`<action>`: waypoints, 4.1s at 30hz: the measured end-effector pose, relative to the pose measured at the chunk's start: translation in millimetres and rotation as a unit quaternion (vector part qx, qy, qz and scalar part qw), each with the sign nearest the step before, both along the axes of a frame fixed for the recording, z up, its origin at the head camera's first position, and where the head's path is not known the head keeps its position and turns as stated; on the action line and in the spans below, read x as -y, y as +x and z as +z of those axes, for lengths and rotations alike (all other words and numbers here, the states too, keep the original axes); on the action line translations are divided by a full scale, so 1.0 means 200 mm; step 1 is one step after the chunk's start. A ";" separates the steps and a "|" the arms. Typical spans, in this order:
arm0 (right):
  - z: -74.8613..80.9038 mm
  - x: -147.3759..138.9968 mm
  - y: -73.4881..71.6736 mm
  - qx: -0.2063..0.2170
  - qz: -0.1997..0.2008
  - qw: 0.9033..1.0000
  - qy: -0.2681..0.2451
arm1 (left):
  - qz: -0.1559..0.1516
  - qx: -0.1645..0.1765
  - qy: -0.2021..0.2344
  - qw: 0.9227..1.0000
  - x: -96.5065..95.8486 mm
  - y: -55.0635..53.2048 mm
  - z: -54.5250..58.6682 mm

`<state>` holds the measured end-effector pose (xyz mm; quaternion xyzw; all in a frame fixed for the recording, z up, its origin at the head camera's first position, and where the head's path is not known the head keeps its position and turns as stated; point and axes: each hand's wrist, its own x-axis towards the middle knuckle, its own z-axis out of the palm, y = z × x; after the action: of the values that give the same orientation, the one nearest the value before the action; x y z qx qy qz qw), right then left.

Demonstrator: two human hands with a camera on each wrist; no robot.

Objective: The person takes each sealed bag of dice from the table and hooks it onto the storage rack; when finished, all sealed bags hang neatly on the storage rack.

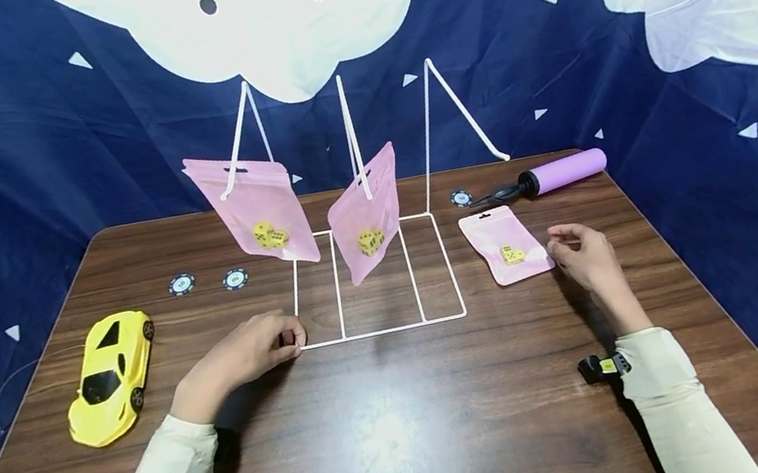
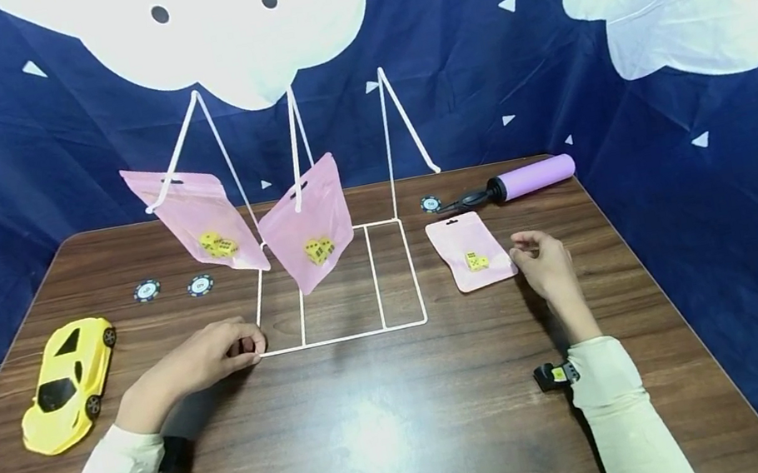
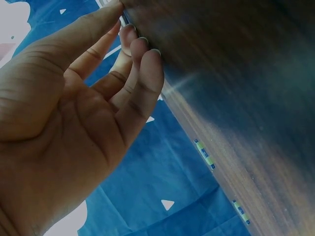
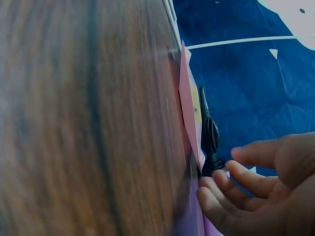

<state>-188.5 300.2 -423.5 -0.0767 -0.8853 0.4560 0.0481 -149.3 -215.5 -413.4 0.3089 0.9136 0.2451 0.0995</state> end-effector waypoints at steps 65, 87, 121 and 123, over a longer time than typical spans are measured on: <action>0.06 -0.11 0.05 -0.120 -0.122 0.984 -0.055 | 0.001 0.001 -0.005 1.000 0.00 -0.01 0.01; 0.16 -0.09 0.14 -0.284 -0.177 0.887 -0.319 | 0.005 0.010 -0.006 1.000 -0.01 -0.01 0.01; 0.32 0.13 0.31 -0.357 -0.110 0.793 -0.481 | 0.011 0.004 -0.005 1.000 0.01 0.01 0.00; 0.32 0.14 0.32 -0.365 -0.102 0.782 -0.495 | 0.009 0.003 -0.005 1.000 0.01 0.00 0.00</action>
<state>-124.0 272.5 -359.1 -0.0076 -0.4415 0.8178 0.3690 -149.1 -217.2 -414.2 0.2993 0.9173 0.2424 0.1016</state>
